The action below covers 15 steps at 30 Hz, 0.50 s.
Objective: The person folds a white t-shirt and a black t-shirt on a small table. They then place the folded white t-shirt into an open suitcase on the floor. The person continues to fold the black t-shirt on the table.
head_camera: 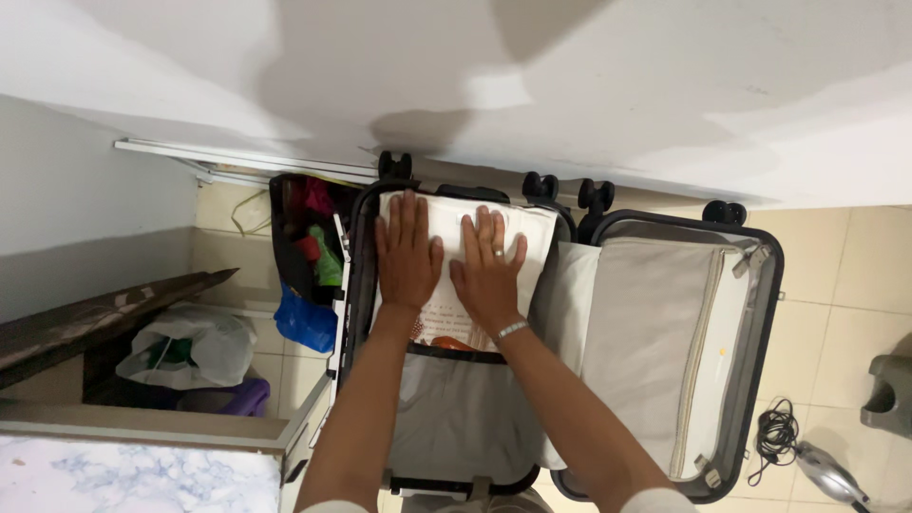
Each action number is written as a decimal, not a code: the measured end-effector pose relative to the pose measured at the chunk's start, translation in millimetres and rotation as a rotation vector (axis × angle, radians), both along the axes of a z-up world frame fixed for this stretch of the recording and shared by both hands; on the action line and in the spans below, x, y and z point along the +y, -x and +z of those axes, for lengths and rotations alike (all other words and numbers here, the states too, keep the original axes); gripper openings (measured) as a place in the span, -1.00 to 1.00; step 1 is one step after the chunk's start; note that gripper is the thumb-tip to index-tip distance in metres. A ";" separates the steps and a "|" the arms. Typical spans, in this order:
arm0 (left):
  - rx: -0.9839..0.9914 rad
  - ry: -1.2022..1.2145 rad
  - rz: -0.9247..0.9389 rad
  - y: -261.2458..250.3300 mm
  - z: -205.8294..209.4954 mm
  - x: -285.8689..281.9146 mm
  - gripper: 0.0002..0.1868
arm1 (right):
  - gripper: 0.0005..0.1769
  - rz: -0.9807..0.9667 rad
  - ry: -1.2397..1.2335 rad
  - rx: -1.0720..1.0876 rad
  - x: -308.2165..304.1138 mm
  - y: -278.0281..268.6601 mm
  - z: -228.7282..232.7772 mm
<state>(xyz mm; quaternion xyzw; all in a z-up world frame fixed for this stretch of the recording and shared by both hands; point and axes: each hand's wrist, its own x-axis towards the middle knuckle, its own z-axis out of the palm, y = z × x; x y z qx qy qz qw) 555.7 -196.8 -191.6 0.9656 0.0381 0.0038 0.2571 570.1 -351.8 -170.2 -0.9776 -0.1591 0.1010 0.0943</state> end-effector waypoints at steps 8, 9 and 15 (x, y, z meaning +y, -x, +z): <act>0.023 -0.068 -0.021 5.5 6.0 6.0 -0.28 | -0.19 -0.051 -0.079 0.076 -1.7 -2.5 3.9; 0.013 -0.019 0.002 6.4 4.0 5.8 -0.24 | -0.20 -0.075 -0.096 0.041 -6.1 1.8 4.5; 0.020 0.028 0.054 -1.5 -9.7 8.9 -0.16 | -0.10 -0.285 -0.118 0.046 -25.7 -3.5 -11.3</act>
